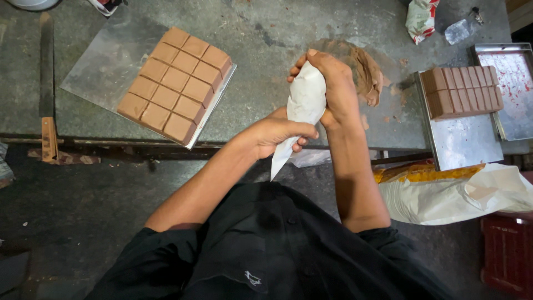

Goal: The person constructs a piping bag from paper, fills it with chocolate frosting using a metal spatula, and pipes decorative swirls onto small square cakes arranged on a metal tray.

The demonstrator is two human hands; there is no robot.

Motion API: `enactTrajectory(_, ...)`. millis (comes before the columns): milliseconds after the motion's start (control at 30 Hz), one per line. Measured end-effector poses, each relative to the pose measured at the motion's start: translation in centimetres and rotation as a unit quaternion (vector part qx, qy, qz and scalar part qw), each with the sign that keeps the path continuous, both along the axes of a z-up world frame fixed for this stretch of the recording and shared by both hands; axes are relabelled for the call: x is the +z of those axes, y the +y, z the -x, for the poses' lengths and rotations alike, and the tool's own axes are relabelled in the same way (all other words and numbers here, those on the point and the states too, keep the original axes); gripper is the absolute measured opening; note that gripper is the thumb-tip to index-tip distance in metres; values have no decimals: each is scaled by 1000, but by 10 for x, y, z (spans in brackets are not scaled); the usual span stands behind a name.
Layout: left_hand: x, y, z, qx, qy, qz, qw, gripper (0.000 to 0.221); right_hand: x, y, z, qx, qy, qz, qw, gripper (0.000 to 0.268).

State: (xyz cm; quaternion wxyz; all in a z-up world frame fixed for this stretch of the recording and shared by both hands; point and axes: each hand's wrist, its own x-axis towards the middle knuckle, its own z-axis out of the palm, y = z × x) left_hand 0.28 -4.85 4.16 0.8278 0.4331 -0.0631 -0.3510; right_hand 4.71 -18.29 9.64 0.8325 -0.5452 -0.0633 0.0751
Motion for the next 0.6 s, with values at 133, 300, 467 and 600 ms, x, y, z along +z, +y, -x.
enactTrajectory(133,-1,2,0,4,3,-24,1000,30,-11,-4,-8,-24,28,5,999,22)
enactTrajectory(300,-2,3,0,2,1,-17,1000,25,-22,-6,-13,-44,19,-10,999,25)
enactTrajectory(467,-5,1,2,3,3,-13,1000,27,-21,-6,-10,-80,27,29,996,27)
enactTrajectory(600,-7,0,3,2,-4,-10,1000,25,-24,-8,-12,-88,30,27,995,23)
